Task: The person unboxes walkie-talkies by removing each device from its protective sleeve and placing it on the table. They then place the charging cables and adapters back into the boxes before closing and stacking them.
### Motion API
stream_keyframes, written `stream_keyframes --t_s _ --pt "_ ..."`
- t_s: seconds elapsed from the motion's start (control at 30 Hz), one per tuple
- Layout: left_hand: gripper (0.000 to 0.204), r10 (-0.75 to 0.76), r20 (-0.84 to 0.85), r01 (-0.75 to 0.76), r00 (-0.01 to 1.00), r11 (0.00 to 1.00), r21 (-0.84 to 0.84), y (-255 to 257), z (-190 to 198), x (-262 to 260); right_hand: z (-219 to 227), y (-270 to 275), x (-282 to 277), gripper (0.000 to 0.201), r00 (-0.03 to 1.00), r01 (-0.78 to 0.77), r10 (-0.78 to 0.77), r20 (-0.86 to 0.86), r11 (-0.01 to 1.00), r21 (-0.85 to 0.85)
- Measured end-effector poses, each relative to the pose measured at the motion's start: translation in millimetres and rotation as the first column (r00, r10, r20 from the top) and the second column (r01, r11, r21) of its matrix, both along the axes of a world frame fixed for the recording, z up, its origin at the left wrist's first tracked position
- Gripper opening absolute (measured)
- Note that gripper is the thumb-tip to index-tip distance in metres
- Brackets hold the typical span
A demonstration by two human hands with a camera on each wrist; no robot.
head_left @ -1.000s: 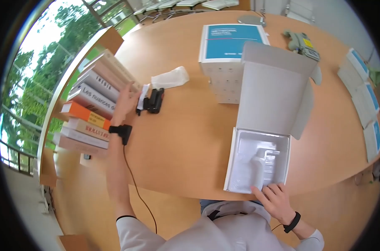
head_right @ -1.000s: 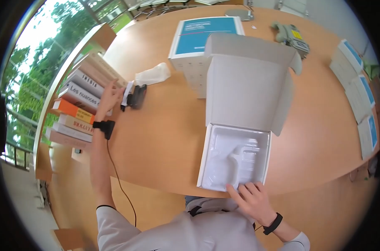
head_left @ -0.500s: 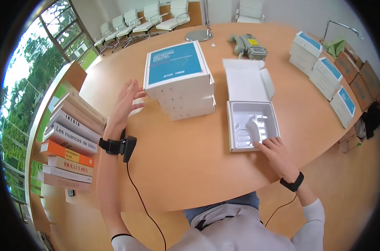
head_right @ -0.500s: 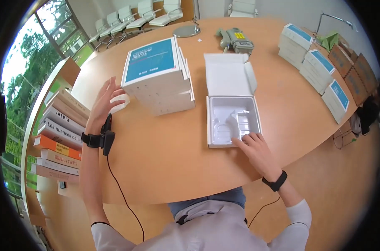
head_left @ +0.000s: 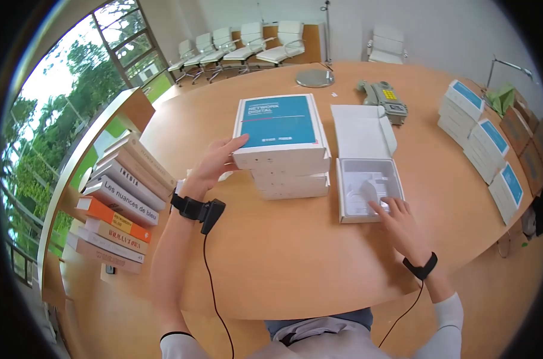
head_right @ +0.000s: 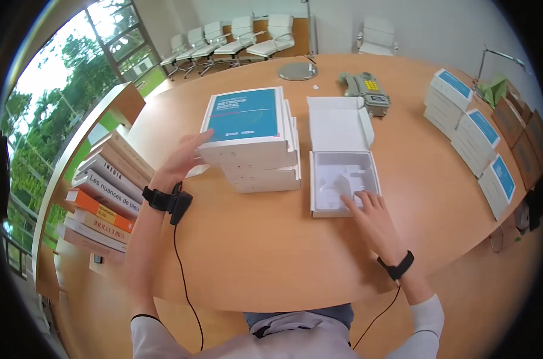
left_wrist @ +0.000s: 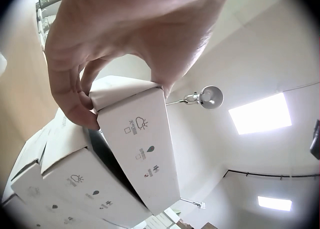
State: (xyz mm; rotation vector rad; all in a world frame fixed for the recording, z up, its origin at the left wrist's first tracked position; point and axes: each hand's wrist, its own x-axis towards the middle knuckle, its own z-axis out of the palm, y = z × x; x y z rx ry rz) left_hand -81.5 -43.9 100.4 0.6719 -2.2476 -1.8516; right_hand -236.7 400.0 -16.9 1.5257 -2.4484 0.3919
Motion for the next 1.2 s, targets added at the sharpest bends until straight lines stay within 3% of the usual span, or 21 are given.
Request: stream_keyframes --t_s 0.1,0.2,0.3,0.4,0.43,0.57,0.67,0.77,0.87,0.9,1.0,1.1,1.2 --pt "0.049 0.005 -0.062 -0.004 0.998 1.000 0.015 -1.0 2.9 15.4 28.8 -5.7 18.3 0.070 0.996 0.057 -0.050 0.071 0.994 -0.098" --pt "0.048 0.060 -0.138 -0.047 0.989 0.994 0.098 53.6 17.4 54.7 42.8 -10.4 48.0 0.074 0.913 0.047 0.107 0.394 0.931 -0.362" --pt "0.049 -0.018 -0.128 0.046 0.992 0.974 0.223 86.8 0.5 98.9 41.7 -26.5 84.7 0.078 0.866 -0.123 0.382 0.322 0.788 -0.603" --pt "0.057 -0.050 -0.114 0.088 0.992 0.931 0.356 135.5 -21.9 135.3 41.4 -39.7 108.6 0.071 0.896 -0.377 0.441 -0.049 0.697 -0.610" --pt "0.059 -0.059 -0.108 0.098 0.992 0.913 0.397 148.4 -30.6 145.8 35.6 -34.6 110.4 0.061 0.919 -0.377 0.375 -0.122 0.748 -0.546" --pt "0.072 -0.016 0.005 0.011 1.000 0.861 0.509 175.7 -70.0 175.3 4.9 -16.0 126.4 0.059 0.925 -0.376 0.364 -0.112 0.828 -0.415" --pt "0.074 0.078 0.013 -0.063 0.997 0.678 0.732 193.8 -79.3 183.1 -7.2 -7.4 139.4 0.060 0.924 -0.374 0.378 -0.049 0.875 -0.308" --pt "0.071 0.050 0.091 -0.101 0.995 0.679 0.727 190.6 -108.8 184.8 -9.8 -4.0 158.4 0.056 0.911 -0.394 0.411 0.025 0.887 -0.242" --pt "0.066 0.080 -0.008 -0.058 0.997 0.783 0.620 194.8 -139.9 182.1 -10.2 13.4 170.7 0.042 0.904 -0.424 0.427 -0.019 0.889 -0.172" --pt "0.058 0.114 0.050 -0.119 0.992 0.751 0.649 200.3 -130.1 181.3 -9.8 15.8 169.5 0.038 0.904 -0.427 0.423 -0.064 0.888 -0.169" --pt "0.050 -0.023 0.080 -0.048 0.997 0.629 0.776 176.8 -160.7 191.0 3.3 18.6 167.8 0.026 0.910 -0.412 0.387 -0.149 0.883 -0.225" --pt "0.045 -0.039 0.026 0.028 0.999 0.944 0.330 179.2 -132.5 184.6 24.9 14.2 161.9 0.027 0.913 -0.403 0.356 -0.201 0.868 -0.291" --pt "0.052 -0.125 0.035 0.113 0.992 0.965 0.237 171.4 -127.9 186.8 61.8 -2.0 143.9 0.027 0.934 -0.353 0.296 -0.201 0.848 -0.395"
